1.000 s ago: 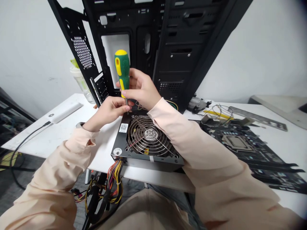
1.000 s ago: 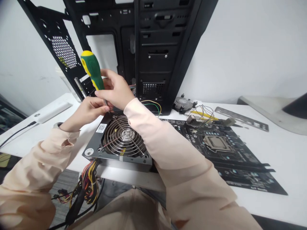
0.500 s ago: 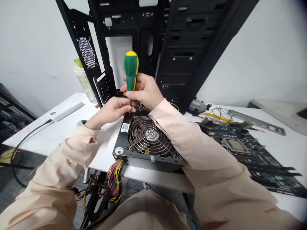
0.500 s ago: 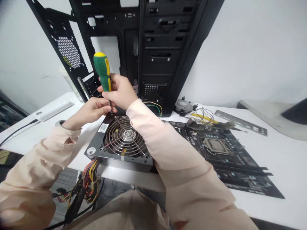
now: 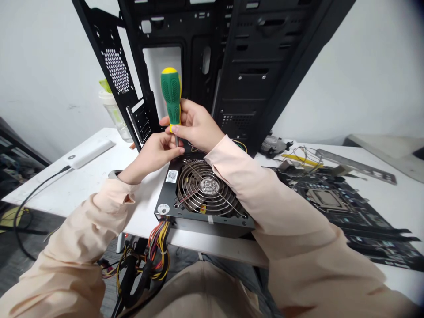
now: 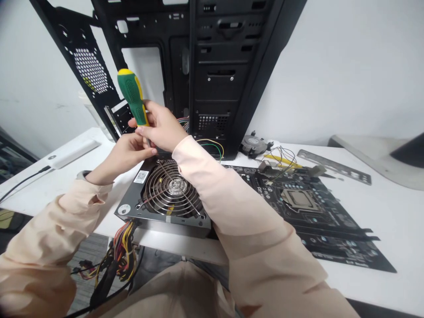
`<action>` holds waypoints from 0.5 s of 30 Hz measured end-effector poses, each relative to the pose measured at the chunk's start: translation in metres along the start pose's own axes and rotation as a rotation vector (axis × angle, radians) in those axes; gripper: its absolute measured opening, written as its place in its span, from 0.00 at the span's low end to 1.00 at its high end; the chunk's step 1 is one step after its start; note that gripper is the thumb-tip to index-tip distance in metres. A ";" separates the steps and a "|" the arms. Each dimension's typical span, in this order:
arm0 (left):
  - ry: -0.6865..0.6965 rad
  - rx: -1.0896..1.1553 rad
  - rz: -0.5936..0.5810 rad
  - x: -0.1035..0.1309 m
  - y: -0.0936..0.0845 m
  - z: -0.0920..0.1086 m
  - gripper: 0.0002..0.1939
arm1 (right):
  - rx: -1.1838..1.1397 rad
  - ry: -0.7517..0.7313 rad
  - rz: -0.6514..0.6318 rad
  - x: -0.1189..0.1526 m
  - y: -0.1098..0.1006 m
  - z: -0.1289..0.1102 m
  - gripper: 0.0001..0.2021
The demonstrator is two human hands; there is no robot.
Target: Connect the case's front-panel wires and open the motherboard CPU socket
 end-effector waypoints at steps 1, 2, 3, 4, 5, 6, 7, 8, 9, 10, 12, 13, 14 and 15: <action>-0.008 0.003 0.001 0.001 0.000 0.000 0.15 | 0.004 0.005 0.005 0.000 0.000 -0.001 0.20; -0.019 0.006 0.002 0.001 0.000 0.001 0.15 | 0.010 0.014 0.014 0.000 -0.001 -0.001 0.20; -0.030 0.009 0.005 0.002 0.000 0.001 0.15 | 0.016 0.027 0.025 0.000 -0.002 -0.002 0.19; -0.039 0.010 0.010 0.003 0.000 0.001 0.15 | 0.022 0.043 0.036 0.000 -0.003 -0.003 0.19; -0.046 0.007 0.016 0.004 0.000 0.001 0.15 | 0.025 0.058 0.048 0.000 -0.004 -0.003 0.19; -0.049 0.001 0.023 0.004 0.000 0.001 0.14 | 0.026 0.073 0.056 0.000 -0.005 -0.004 0.18; -0.046 -0.009 0.027 0.004 -0.001 0.001 0.14 | 0.026 0.086 0.062 0.000 -0.005 -0.004 0.18; -0.037 -0.020 0.030 0.004 -0.001 0.001 0.14 | 0.026 0.096 0.067 0.000 -0.006 -0.005 0.18; -0.025 -0.033 0.031 0.004 -0.001 0.001 0.14 | 0.028 0.104 0.069 0.000 -0.006 -0.006 0.18; -0.011 -0.047 0.030 0.004 -0.001 0.002 0.14 | 0.031 0.110 0.071 0.000 -0.006 -0.007 0.18; 0.022 -0.081 0.027 0.004 -0.001 0.002 0.14 | 0.044 0.117 0.077 0.000 -0.005 -0.009 0.17; 0.038 -0.102 0.025 0.004 -0.001 0.003 0.14 | 0.051 0.120 0.082 0.000 -0.005 -0.011 0.17; 0.055 -0.124 0.022 0.005 -0.001 0.003 0.14 | 0.058 0.124 0.088 0.000 -0.005 -0.013 0.16; 0.068 -0.146 0.020 0.005 -0.001 0.004 0.14 | 0.063 0.129 0.095 0.000 -0.005 -0.014 0.16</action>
Point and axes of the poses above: each hand's wrist, its own x-axis away from the middle knuckle, its own y-axis out of the palm, z = x × y, the point moved 7 cm from there along -x, towards the middle knuckle, and after that the axes turned 9 degrees about -y, right-handed, at the moved point
